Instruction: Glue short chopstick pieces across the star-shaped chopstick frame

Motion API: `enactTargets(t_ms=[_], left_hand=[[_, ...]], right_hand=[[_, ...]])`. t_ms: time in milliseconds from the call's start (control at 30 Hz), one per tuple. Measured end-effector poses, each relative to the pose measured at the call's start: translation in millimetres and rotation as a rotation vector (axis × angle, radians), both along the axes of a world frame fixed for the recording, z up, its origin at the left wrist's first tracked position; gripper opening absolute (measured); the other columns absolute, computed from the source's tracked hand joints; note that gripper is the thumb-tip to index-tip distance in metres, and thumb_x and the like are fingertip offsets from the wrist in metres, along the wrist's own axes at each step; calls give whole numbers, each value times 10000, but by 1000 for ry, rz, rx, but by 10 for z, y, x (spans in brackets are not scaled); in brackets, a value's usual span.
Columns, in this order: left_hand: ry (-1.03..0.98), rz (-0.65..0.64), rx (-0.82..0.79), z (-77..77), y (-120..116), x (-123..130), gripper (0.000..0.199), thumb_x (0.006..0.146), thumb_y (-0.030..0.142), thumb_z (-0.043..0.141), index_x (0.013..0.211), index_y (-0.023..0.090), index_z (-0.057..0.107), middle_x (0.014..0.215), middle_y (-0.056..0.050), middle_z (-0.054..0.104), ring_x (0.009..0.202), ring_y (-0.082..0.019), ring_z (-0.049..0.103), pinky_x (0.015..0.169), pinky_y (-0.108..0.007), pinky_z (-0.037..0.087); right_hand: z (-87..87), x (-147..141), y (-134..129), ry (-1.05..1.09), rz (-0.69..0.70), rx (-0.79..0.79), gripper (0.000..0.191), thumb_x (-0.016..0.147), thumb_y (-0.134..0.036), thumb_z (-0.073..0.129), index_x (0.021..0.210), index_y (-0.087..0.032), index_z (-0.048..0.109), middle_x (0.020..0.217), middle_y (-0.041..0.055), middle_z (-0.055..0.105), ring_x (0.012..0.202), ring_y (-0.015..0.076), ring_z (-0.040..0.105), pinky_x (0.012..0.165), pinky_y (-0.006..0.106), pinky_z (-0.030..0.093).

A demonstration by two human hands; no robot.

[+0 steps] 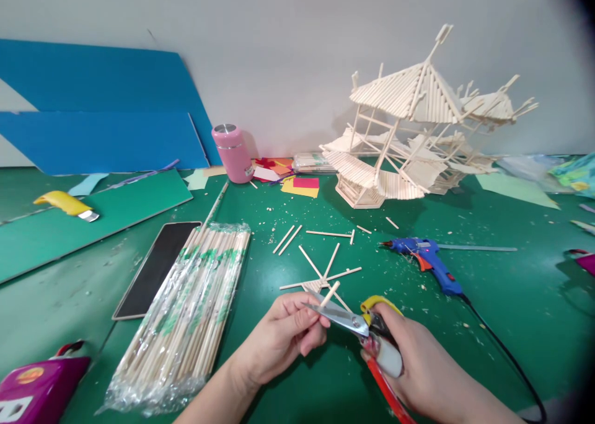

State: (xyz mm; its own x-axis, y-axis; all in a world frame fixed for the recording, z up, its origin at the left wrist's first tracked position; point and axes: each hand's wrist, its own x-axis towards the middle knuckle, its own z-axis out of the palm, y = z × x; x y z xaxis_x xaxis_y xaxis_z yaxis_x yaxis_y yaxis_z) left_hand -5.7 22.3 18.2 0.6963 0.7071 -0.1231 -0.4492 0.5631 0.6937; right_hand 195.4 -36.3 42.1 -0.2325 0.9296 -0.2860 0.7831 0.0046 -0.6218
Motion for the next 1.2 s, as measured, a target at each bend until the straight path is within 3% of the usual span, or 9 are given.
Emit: enactTargets(t_ms=[167, 300, 400, 533, 700, 833, 1033, 1200], left_hand=[[88, 112, 52, -3, 17, 21, 168, 774, 268, 596, 734, 106, 618, 438, 40, 447, 423, -48, 312, 476, -222, 175], [32, 28, 18, -1, -7, 17, 222, 743, 326, 614, 691, 110, 614, 394, 50, 412, 398, -49, 284, 481, -226, 208], [6, -20, 2, 0, -14, 12, 248, 743, 353, 602, 680, 113, 610, 368, 56, 389, 379, -51, 281, 483, -232, 228], [14, 13, 11, -6, 4, 15, 207, 772, 308, 584, 721, 110, 618, 408, 42, 429, 404, -54, 313, 487, -230, 204], [47, 50, 43, -19, 7, 14, 178, 788, 274, 580, 751, 107, 629, 449, 33, 454, 433, -54, 330, 478, -228, 163], [19, 1, 41, -14, -8, -3, 178, 774, 279, 594, 736, 111, 640, 426, 38, 440, 417, -52, 314, 486, -230, 178], [-33, -83, 30, 11, -34, -10, 224, 746, 325, 610, 688, 113, 653, 361, 54, 384, 371, -48, 272, 504, -242, 219], [-22, -60, 58, -6, -14, -20, 179, 758, 293, 600, 720, 127, 656, 394, 43, 411, 403, -56, 289, 492, -235, 194]], right_hand=[[-34, 4, 28, -19, -27, 29, 120, 820, -324, 447, 843, -235, 369, 715, -16, 561, 594, 145, 503, 520, 246, 337], [-29, 11, 6, 31, -25, 31, 256, 767, -312, 531, 936, -240, 353, 759, -22, 559, 633, 145, 516, 545, 243, 358], [-31, 15, -17, 33, -11, 40, 233, 767, -295, 526, 913, -239, 353, 748, -23, 558, 627, 144, 512, 541, 244, 356], [-51, 21, -19, 2, -8, 21, 102, 812, -274, 447, 805, -235, 353, 684, -22, 551, 571, 141, 495, 503, 246, 332], [-67, 18, 0, -34, -22, 42, 127, 808, -308, 460, 829, -235, 359, 700, -15, 553, 585, 150, 498, 509, 252, 334], [-47, 21, -32, 1, -32, 60, 269, 752, -305, 540, 924, -238, 344, 753, -20, 560, 621, 147, 511, 538, 248, 350], [-26, 29, -45, 15, 42, 66, 114, 797, -274, 457, 817, -239, 350, 650, -41, 518, 529, 130, 451, 480, 248, 287], [21, 19, -17, 27, -30, 112, 218, 722, -271, 546, 864, -234, 384, 748, -21, 543, 613, 140, 489, 533, 248, 339]])
